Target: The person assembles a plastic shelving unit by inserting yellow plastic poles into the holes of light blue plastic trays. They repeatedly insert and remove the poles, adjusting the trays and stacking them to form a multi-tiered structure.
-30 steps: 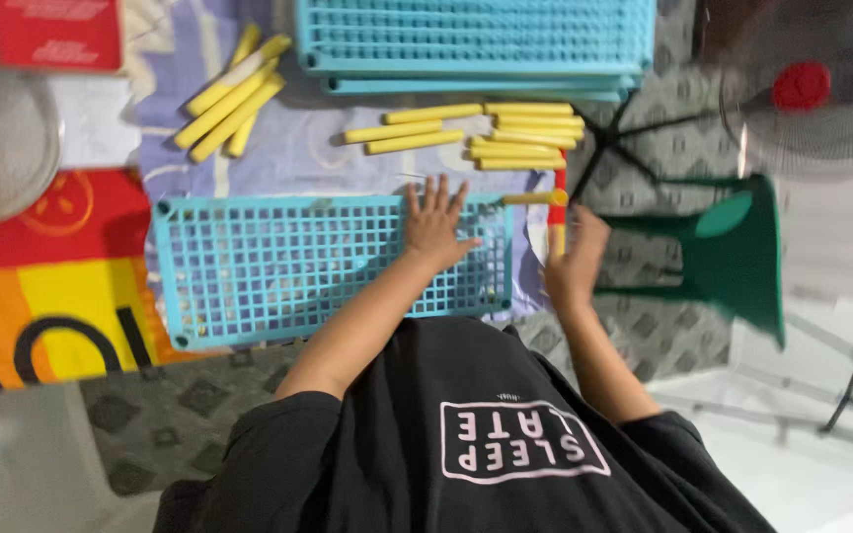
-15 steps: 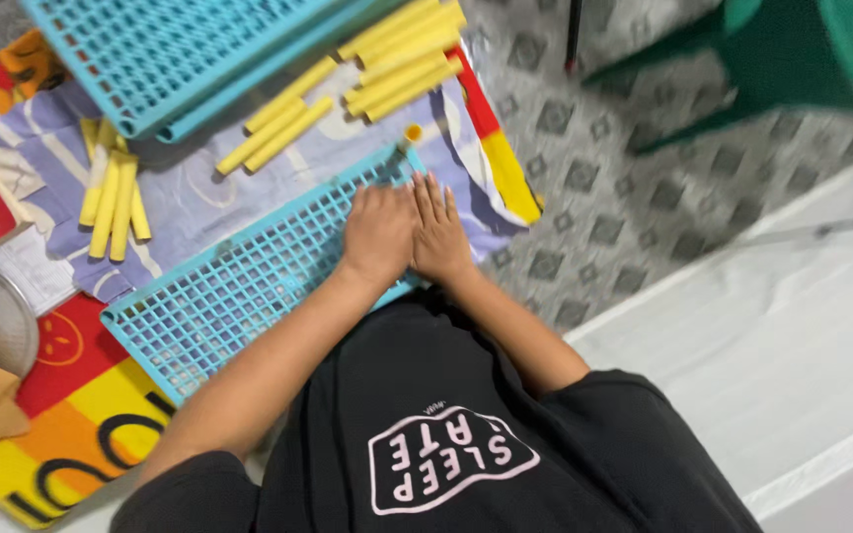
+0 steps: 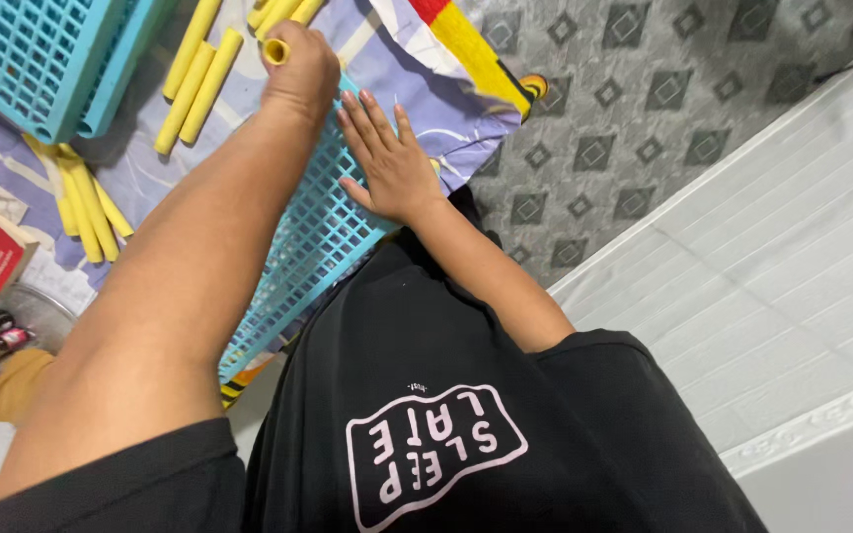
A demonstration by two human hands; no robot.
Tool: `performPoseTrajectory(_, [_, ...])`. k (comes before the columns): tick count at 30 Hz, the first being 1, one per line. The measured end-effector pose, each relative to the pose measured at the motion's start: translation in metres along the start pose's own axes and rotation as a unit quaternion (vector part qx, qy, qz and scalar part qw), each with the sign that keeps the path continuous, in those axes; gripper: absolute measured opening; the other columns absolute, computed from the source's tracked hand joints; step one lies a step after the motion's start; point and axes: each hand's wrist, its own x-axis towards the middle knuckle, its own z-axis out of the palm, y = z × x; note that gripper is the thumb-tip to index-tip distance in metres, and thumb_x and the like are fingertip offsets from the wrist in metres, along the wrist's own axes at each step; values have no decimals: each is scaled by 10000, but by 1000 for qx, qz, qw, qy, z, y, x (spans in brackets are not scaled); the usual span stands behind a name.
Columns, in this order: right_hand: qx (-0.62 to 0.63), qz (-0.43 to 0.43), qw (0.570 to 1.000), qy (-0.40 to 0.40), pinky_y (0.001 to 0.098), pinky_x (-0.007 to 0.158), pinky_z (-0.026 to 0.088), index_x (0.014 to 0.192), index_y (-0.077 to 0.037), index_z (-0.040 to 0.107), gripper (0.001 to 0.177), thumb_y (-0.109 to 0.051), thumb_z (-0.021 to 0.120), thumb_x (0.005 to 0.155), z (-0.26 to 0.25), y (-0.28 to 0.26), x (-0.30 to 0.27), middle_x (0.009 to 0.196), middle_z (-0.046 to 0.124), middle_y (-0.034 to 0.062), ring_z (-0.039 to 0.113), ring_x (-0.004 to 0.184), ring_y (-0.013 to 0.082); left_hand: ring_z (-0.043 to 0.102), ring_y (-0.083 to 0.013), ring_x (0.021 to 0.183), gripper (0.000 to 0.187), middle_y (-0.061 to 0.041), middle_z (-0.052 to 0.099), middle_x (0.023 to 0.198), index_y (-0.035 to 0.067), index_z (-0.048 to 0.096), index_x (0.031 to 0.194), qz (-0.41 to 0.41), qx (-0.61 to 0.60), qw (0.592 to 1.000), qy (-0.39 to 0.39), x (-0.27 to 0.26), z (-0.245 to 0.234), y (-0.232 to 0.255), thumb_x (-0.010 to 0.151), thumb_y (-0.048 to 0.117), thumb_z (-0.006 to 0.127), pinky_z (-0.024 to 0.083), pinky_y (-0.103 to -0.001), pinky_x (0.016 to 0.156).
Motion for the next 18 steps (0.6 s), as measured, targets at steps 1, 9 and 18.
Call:
performPoseTrajectory(1, [2,1,1000,2,600,1261,146,1630,-9,283,886,-588,508,998,1,-1,-1,1719,140,164,88,1594,336,671,-271,596,173,-70,732,765,62,772,862,17,-15,999,-43,4,1,0,834,218,701,393,-461,497])
performPoseTrajectory(9, [10,13,999,-31,620,1261,148,1606,17,319,903,-613,507,987,7,-2,0,1708,167,159,89,1599,317,697,-237,810,230,-43,734,991,148,764,1056,-71,-234,869,-430,44,-54,-44,865,273,734,490,-454,616])
performPoseTrajectory(18, [19,18,999,-23,616,1243,146,1601,-15,317,894,-594,515,949,7,-2,3,1697,191,147,76,1581,305,715,-232,980,320,-58,722,1120,173,778,1138,-98,-363,777,-505,49,-76,-77,854,321,787,578,-471,736])
